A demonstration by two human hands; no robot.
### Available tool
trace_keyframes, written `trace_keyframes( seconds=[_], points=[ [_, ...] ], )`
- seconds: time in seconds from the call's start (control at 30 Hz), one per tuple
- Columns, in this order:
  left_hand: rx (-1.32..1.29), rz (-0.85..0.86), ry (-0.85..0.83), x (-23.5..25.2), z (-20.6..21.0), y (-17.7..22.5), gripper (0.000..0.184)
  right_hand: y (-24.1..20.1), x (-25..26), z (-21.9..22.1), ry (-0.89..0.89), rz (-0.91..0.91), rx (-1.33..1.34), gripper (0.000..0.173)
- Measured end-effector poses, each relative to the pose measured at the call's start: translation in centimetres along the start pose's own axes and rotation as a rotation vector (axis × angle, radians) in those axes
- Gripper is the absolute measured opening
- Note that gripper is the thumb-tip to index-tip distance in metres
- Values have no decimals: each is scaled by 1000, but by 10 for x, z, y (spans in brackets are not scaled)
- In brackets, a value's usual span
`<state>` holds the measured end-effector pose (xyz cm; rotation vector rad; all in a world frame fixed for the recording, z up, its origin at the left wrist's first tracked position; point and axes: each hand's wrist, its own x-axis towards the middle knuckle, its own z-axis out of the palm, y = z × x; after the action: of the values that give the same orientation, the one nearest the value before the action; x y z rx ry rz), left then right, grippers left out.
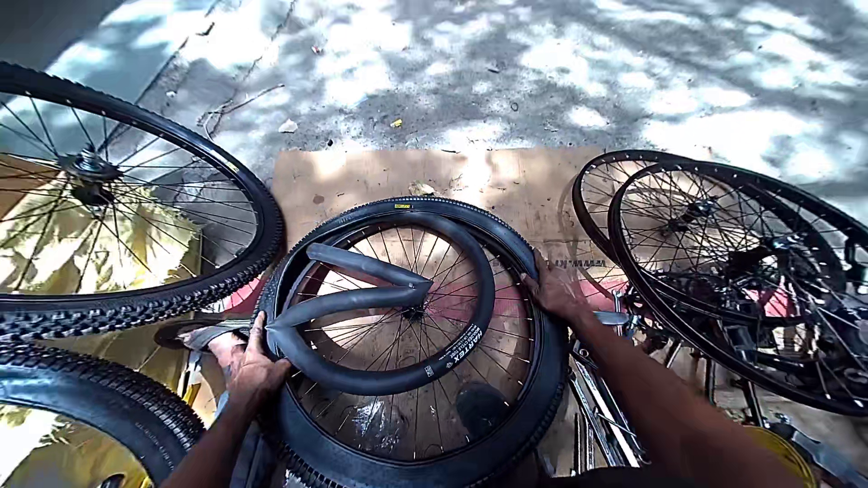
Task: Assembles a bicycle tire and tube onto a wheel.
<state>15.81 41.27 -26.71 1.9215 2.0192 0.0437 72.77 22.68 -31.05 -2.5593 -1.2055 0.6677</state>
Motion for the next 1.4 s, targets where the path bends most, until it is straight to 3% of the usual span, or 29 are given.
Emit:
trace_keyframes(
  seconds=[0.1, 0.2, 0.3, 0.4, 0.53, 0.63, 0.73, 0.83, 0.9, 0.97, 1.07, 1.3, 1.4],
  points=[
    [67, -37, -65, -3, -9, 8, 101, -12, -56, 6, 83, 154, -38, 80],
    [13, -31, -39, -52, -4, 7, 81, -19, -83, 26, 184, 241, -91, 85],
    [-1, -80, 83, -87, 18, 2, 78, -20, -80, 50, 252, 253, -104, 88],
    [15, -154, -10, -77, 19, 2, 83, -18, -56, 54, 178, 348, -157, 90],
    [-26, -143, -214, -62, 15, -9, 79, 2, -50, 40, 128, 223, -13, 91],
    [-49, -117, -203, -66, 23, -16, 79, 24, -43, 50, 173, 116, 277, 91],
    [-71, -146, -194, -66, 22, -12, 83, 33, -43, 54, 188, 115, 395, 88],
    [-39, -177, -175, -61, 14, -4, 86, 13, -46, 42, 208, 187, 208, 92],
    [47, -169, -129, -65, 18, -1, 83, -14, -59, 35, 170, 332, -32, 96],
    [105, -165, -110, -68, 25, -1, 78, -37, -59, 35, 172, 447, -107, 92],
    [87, -173, -107, -73, 37, -7, 79, -39, -52, 52, 338, 408, -157, 84],
    [59, -181, -126, -75, 45, -18, 79, 4, -44, 56, 443, 143, 183, 84],
    [19, -174, -142, -76, 40, -16, 79, 17, -39, 62, 482, 135, 303, 88]
  ],
)
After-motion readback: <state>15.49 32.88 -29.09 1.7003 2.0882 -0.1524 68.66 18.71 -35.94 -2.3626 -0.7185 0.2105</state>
